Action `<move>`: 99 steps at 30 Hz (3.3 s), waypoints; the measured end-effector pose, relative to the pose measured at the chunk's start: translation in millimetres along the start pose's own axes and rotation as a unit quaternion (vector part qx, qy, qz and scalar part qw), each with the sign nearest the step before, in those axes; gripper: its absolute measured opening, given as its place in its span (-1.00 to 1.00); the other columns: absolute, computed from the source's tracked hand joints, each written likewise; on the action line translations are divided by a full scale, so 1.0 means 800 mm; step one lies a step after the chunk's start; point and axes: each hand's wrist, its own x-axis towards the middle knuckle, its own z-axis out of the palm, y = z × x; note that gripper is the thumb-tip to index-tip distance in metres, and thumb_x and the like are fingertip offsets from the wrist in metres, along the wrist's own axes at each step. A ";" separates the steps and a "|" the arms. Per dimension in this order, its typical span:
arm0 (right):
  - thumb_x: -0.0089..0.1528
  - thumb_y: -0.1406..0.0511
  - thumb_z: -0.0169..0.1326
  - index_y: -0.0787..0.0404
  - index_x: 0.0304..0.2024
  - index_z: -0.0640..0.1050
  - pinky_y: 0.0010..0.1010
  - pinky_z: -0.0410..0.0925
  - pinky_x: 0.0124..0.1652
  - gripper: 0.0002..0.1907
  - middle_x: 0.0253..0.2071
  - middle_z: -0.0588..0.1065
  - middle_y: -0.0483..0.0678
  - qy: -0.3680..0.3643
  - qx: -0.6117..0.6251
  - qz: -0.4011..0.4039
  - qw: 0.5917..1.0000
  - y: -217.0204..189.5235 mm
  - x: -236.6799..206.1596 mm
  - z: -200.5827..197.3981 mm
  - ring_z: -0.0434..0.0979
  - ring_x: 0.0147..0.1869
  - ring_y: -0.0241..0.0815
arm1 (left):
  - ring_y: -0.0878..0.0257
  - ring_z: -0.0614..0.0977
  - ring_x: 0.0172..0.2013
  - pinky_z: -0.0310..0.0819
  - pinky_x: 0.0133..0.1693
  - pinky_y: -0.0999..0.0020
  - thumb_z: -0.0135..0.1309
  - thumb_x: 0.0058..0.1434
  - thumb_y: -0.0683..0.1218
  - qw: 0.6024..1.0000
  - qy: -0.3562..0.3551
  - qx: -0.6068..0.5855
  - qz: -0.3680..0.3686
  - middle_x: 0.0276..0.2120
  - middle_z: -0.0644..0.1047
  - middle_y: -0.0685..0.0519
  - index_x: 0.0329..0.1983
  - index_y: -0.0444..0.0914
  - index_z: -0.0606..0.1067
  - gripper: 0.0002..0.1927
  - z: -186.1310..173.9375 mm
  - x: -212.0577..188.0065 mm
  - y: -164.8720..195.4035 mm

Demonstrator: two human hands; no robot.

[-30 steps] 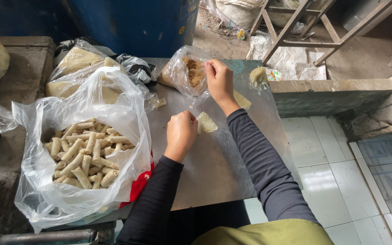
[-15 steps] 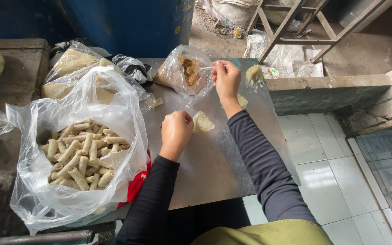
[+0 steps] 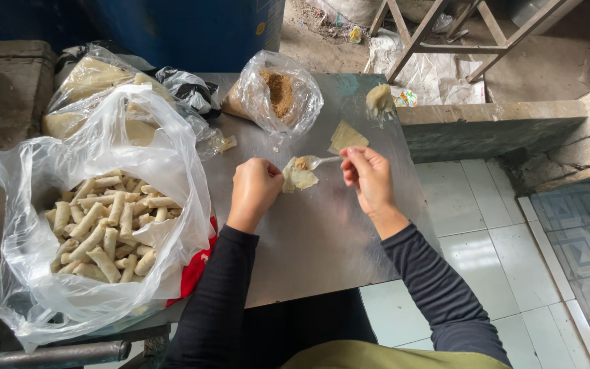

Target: The person pinches pieces from a block of dough, presses each piece into a thin wrapper on the metal table, spoons brown filling from a plastic bag onto the wrapper, folds the wrapper over the filling, and places the folded pastry into a plastic bag filled with finished pastries.

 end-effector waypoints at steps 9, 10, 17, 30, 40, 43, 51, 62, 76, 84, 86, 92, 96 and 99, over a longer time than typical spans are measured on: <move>0.42 0.28 0.04 0.32 -0.05 0.60 -0.54 0.41 -0.30 -0.77 -0.28 0.54 -0.09 -0.035 -0.108 -0.082 0.990 0.017 -0.046 0.019 0.50 -0.29 -0.39 | 0.06 0.73 -0.35 0.59 -0.20 0.24 0.14 0.00 -0.18 0.999 0.008 -0.033 -0.004 -0.42 0.66 -0.11 -0.35 -0.33 0.65 -0.83 -0.002 -0.002 0.002; 0.42 0.29 0.04 0.32 -0.04 0.60 -0.54 0.42 -0.29 -0.78 -0.27 0.55 -0.09 -0.045 -0.123 -0.099 0.986 0.015 -0.050 0.023 0.50 -0.27 -0.38 | 0.06 0.73 -0.35 0.59 -0.19 0.24 0.14 0.01 -0.18 0.999 0.005 -0.036 -0.005 -0.42 0.66 -0.11 -0.33 -0.33 0.65 -0.82 -0.002 -0.001 0.002; 0.39 0.50 0.04 0.27 -0.01 0.60 -0.52 0.48 -0.15 -0.82 -0.15 0.53 -0.08 -0.128 -0.260 -0.272 0.918 -0.006 -0.077 0.038 0.54 -0.17 -0.35 | 0.00 0.72 -0.31 0.58 -0.18 0.21 0.14 0.01 -0.20 0.999 0.025 -0.027 0.018 -0.38 0.66 -0.16 -0.29 -0.36 0.64 -0.79 -0.001 0.000 -0.003; 0.29 0.52 0.16 0.25 -0.02 0.61 -0.51 0.51 -0.16 -0.77 -0.16 0.57 -0.04 -0.121 -0.395 -0.363 0.835 -0.028 -0.100 0.021 0.62 -0.15 -0.28 | 0.00 0.71 -0.31 0.56 -0.16 0.19 0.10 0.09 -0.15 0.999 0.014 -0.030 0.003 -0.38 0.66 -0.14 -0.25 -0.33 0.63 -0.78 -0.002 -0.003 0.007; 0.45 0.48 0.01 0.29 0.00 0.55 -0.50 0.46 -0.19 -0.87 -0.16 0.54 -0.06 -0.056 -0.275 -0.325 0.903 -0.033 -0.075 0.021 0.53 -0.20 -0.34 | -0.08 0.69 -0.27 0.54 -0.11 0.13 0.00 0.12 -0.17 0.999 0.032 -0.021 0.020 -0.36 0.64 -0.20 -0.25 -0.30 0.65 -0.76 0.001 -0.005 0.007; 0.51 0.45 -0.06 0.33 0.02 0.50 -0.51 0.42 -0.19 -0.89 -0.16 0.52 -0.06 -0.025 -0.223 -0.349 0.910 -0.045 -0.028 0.047 0.48 -0.21 -0.37 | -0.05 0.70 -0.29 0.55 -0.14 0.14 0.03 0.08 -0.19 0.999 0.027 -0.020 0.028 -0.38 0.65 -0.16 -0.24 -0.29 0.65 -0.76 0.001 -0.007 0.008; 0.36 0.34 0.15 0.27 0.07 0.56 -0.47 0.36 -0.32 -0.76 -0.24 0.48 -0.02 0.023 -0.384 -0.360 0.850 -0.071 0.022 0.116 0.45 -0.32 -0.30 | 0.03 0.71 -0.36 0.56 -0.25 0.20 0.12 -0.01 -0.23 0.998 0.016 -0.046 0.044 -0.43 0.66 -0.04 -0.26 -0.27 0.60 -0.78 0.002 -0.010 0.012; 0.20 0.29 0.21 0.23 -0.23 0.54 -0.16 0.40 -0.18 -0.83 -0.17 0.50 0.04 -0.045 -0.583 -0.163 0.794 -0.018 -0.049 0.065 0.56 -0.12 0.06 | -0.04 0.68 -0.37 0.54 -0.27 0.15 0.13 0.03 -0.25 0.993 0.072 -0.025 0.096 -0.44 0.63 -0.08 -0.34 -0.27 0.56 -0.89 0.021 -0.013 0.006; 0.30 0.37 0.10 0.27 -0.14 0.44 -0.15 0.42 -0.14 -0.87 -0.18 0.53 0.05 -0.078 -0.487 -0.198 0.847 0.004 -0.048 0.077 0.59 -0.13 0.06 | -0.11 0.66 -0.35 0.52 -0.29 0.09 0.20 -0.02 -0.26 0.987 0.087 -0.008 0.138 -0.44 0.60 -0.14 -0.42 -0.32 0.51 -0.89 0.026 -0.017 0.009; 0.20 0.44 0.19 0.26 -0.09 0.55 -0.23 0.42 -0.07 -0.78 -0.14 0.56 0.03 -0.107 -0.489 -0.266 0.824 0.003 -0.057 0.086 0.61 -0.12 0.01 | -0.13 0.65 -0.35 0.52 -0.29 0.08 0.16 0.01 -0.28 0.987 0.083 -0.015 0.140 -0.44 0.59 -0.16 -0.41 -0.33 0.51 -0.92 0.026 -0.018 0.009; 0.21 0.45 0.18 0.27 -0.09 0.57 -0.23 0.43 -0.07 -0.80 -0.15 0.55 0.02 -0.110 -0.487 -0.286 0.818 0.005 -0.057 0.086 0.59 -0.09 0.03 | -0.13 0.66 -0.34 0.52 -0.28 0.08 0.17 -0.01 -0.27 0.986 0.083 -0.016 0.146 -0.44 0.60 -0.16 -0.42 -0.33 0.51 -0.91 0.023 -0.016 0.011; 0.22 0.46 0.18 0.27 -0.15 0.60 -0.22 0.43 -0.10 -0.85 -0.17 0.53 0.01 -0.118 -0.502 -0.301 0.802 0.010 -0.055 0.085 0.58 -0.10 0.06 | 0.00 0.70 -0.37 0.56 -0.28 0.18 0.20 0.01 -0.25 0.978 -0.035 -0.072 0.190 -0.42 0.61 -0.09 -0.38 -0.31 0.54 -0.89 -0.002 -0.012 0.006; 0.21 0.52 0.13 0.28 -0.13 0.60 -0.27 0.46 -0.12 -0.82 -0.17 0.53 0.01 -0.145 -0.496 -0.252 0.818 0.003 -0.054 0.081 0.60 -0.11 0.02 | -0.08 0.66 -0.32 0.53 -0.25 0.12 0.19 -0.12 -0.29 0.964 -0.039 0.022 0.262 -0.41 0.60 -0.10 -0.41 -0.27 0.59 -0.83 -0.005 -0.012 0.006; 0.15 0.48 0.22 0.31 -0.12 0.59 -0.29 0.45 -0.15 -0.77 -0.16 0.51 0.05 -0.190 -0.441 -0.239 0.844 -0.008 -0.048 0.076 0.59 -0.14 0.01 | -0.08 0.65 -0.32 0.52 -0.25 0.09 0.25 -0.03 -0.22 0.971 -0.047 0.020 0.232 -0.41 0.59 -0.11 -0.44 -0.28 0.57 -0.90 -0.001 -0.012 0.008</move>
